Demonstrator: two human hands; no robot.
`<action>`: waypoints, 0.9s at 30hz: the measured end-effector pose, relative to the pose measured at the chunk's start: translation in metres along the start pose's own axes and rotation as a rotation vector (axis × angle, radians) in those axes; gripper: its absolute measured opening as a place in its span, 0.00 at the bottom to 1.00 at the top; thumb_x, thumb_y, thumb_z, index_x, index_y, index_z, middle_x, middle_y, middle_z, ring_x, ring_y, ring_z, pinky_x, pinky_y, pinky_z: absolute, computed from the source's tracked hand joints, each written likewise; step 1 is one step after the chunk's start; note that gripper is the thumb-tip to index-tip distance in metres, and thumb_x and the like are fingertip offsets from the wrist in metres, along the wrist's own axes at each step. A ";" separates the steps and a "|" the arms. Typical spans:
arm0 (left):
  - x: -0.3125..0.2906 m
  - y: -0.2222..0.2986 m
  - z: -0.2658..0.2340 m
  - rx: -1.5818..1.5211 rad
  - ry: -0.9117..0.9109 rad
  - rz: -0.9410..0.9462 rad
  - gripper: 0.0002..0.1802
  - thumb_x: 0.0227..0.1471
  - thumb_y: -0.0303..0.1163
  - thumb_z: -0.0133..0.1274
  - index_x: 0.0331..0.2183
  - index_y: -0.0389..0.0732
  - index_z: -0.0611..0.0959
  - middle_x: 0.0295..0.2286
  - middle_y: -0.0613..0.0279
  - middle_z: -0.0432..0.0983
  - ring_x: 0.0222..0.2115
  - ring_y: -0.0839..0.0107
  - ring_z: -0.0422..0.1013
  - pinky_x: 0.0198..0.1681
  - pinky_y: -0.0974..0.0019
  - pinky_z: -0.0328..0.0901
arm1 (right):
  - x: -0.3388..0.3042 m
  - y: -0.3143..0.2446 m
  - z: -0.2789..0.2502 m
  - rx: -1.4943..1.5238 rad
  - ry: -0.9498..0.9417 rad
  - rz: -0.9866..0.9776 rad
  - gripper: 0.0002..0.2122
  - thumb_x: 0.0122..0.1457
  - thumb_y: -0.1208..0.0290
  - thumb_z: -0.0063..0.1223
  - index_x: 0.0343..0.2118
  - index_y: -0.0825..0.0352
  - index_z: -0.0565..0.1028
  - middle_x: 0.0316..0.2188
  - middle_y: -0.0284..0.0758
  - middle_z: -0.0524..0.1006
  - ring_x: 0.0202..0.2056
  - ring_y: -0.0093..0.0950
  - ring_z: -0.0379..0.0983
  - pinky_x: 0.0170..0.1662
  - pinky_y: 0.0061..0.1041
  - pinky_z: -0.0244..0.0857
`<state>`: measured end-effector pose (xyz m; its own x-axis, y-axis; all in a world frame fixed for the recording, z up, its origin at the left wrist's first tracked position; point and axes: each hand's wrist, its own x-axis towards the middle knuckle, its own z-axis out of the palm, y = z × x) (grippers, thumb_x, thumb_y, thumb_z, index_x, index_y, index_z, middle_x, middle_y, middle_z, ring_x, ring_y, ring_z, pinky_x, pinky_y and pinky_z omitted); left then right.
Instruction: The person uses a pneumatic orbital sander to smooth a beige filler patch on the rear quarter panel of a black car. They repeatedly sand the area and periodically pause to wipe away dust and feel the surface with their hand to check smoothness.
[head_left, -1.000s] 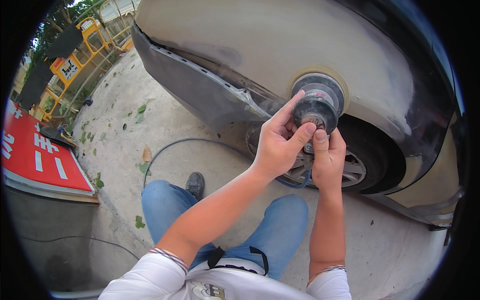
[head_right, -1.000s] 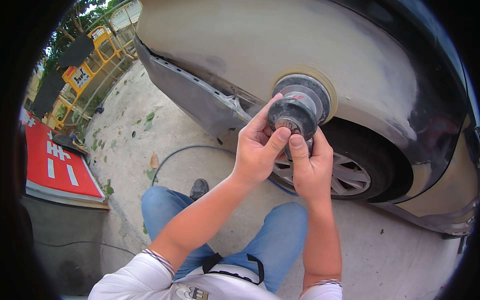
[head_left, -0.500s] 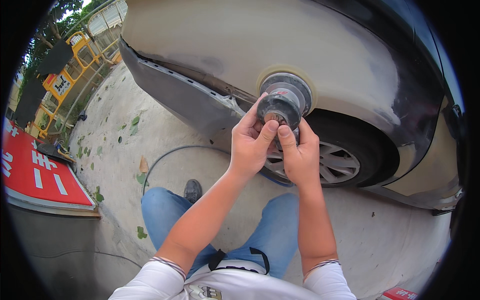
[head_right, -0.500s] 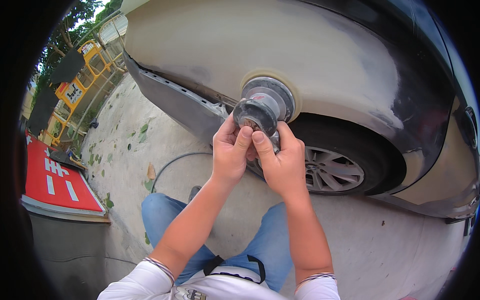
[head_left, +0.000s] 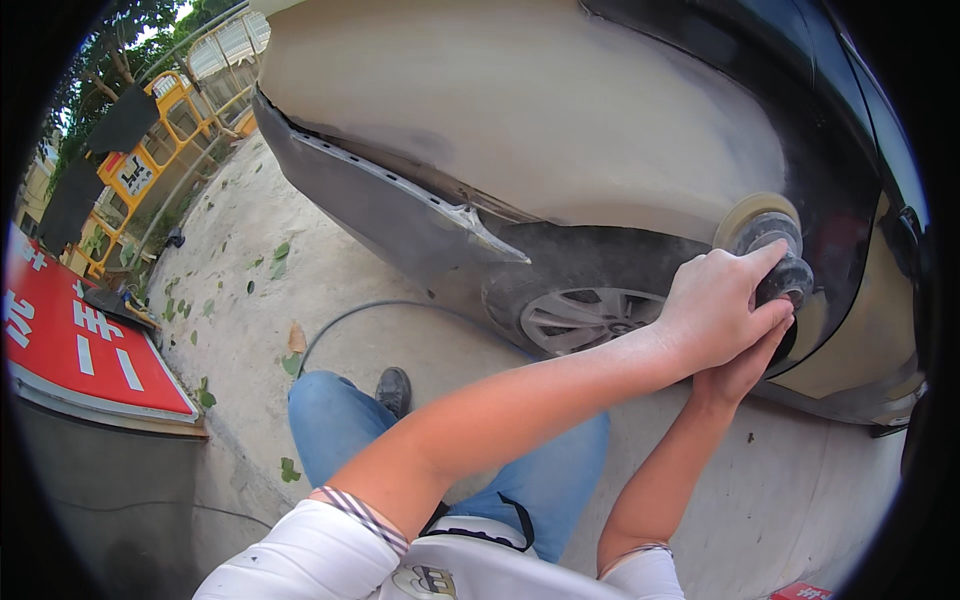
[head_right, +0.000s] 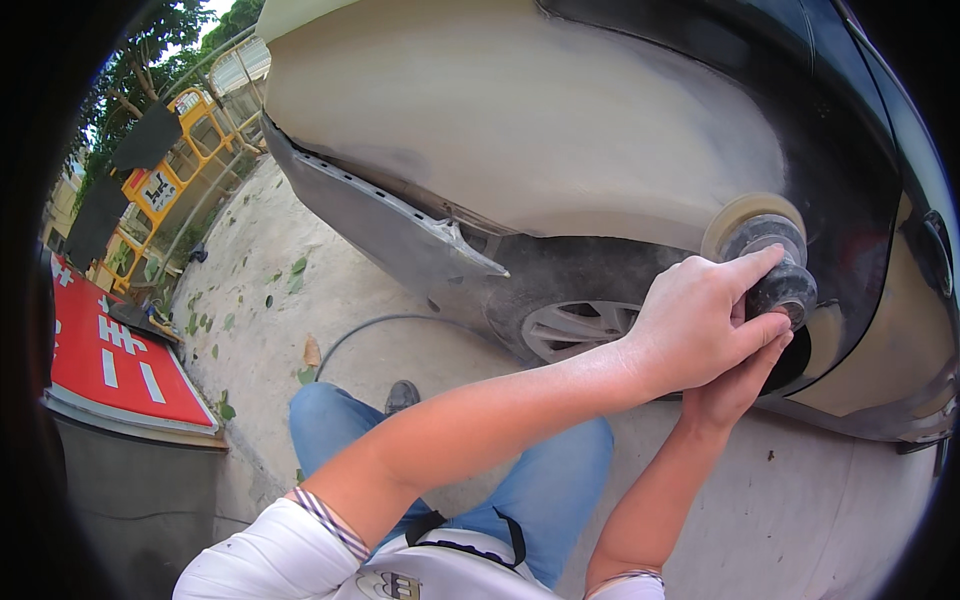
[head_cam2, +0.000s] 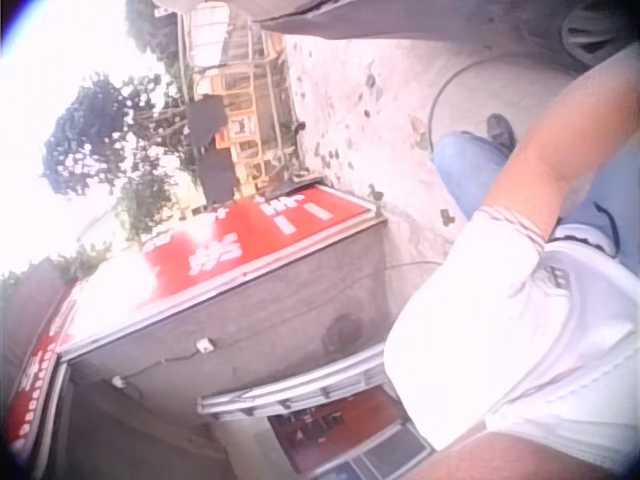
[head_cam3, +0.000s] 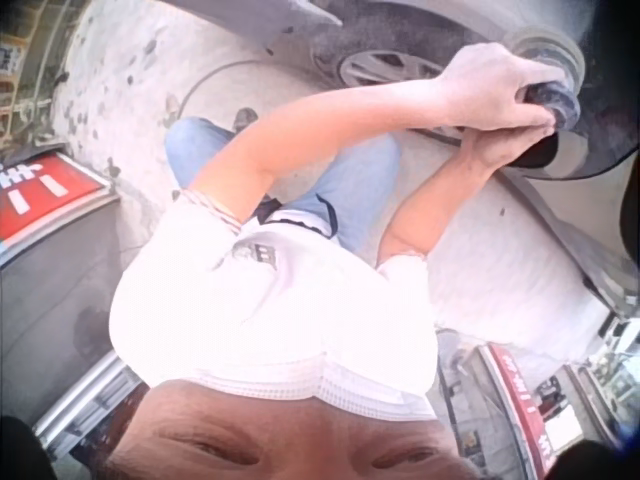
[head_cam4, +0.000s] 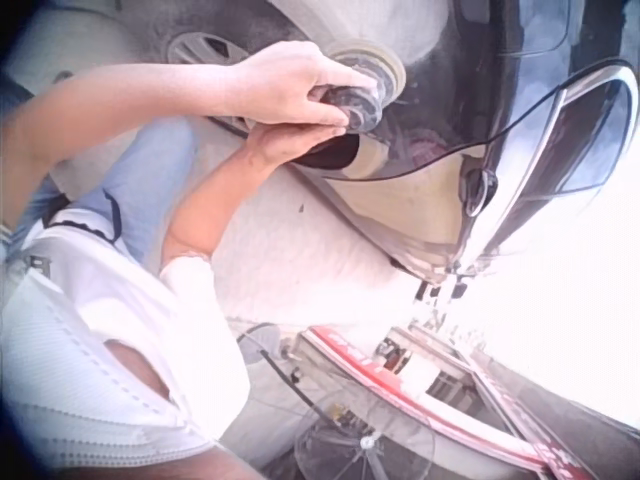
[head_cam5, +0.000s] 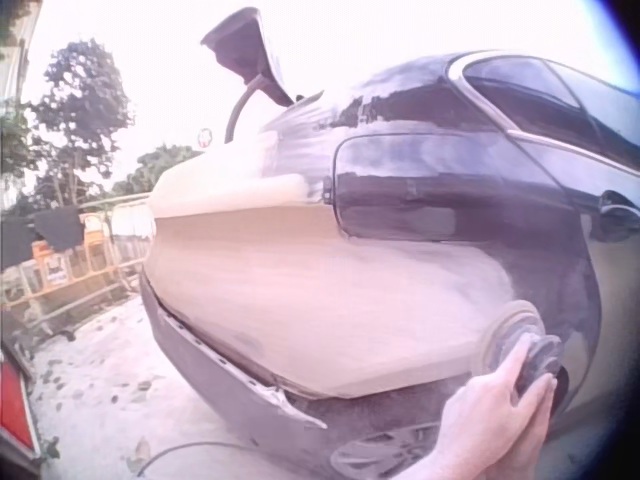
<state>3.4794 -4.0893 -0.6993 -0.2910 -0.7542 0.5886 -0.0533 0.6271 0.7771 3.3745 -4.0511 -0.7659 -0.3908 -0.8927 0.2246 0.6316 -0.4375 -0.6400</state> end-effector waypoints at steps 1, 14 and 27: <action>-0.004 -0.001 -0.005 0.028 0.021 -0.001 0.35 0.53 0.42 0.67 0.59 0.35 0.83 0.23 0.47 0.83 0.26 0.47 0.81 0.35 0.53 0.75 | 0.000 0.004 0.000 0.055 -0.043 0.027 0.34 0.80 0.40 0.26 0.77 0.60 0.56 0.77 0.40 0.58 0.76 0.39 0.56 0.77 0.42 0.51; -0.133 -0.081 -0.178 -0.488 0.414 -0.440 0.39 0.66 0.38 0.65 0.70 0.33 0.70 0.38 0.62 0.84 0.27 0.83 0.76 0.26 0.72 0.75 | -0.045 0.138 0.091 -0.645 -0.570 0.207 0.22 0.72 0.51 0.59 0.41 0.72 0.78 0.25 0.34 0.81 0.27 0.18 0.75 0.31 0.24 0.70; -0.170 -0.084 -0.105 -0.122 -0.149 -0.117 0.46 0.63 0.47 0.65 0.73 0.36 0.66 0.41 0.58 0.79 0.38 0.72 0.74 0.38 0.69 0.68 | -0.071 0.071 -0.032 -0.734 -0.455 0.024 0.24 0.49 0.71 0.79 0.49 0.71 0.80 0.42 0.38 0.87 0.44 0.28 0.85 0.50 0.31 0.77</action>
<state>3.6335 -4.0346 -0.8410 -0.4277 -0.7779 0.4604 0.0186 0.5016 0.8649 3.4260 -4.0153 -0.8506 0.0224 -0.9258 0.3772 -0.0178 -0.3776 -0.9258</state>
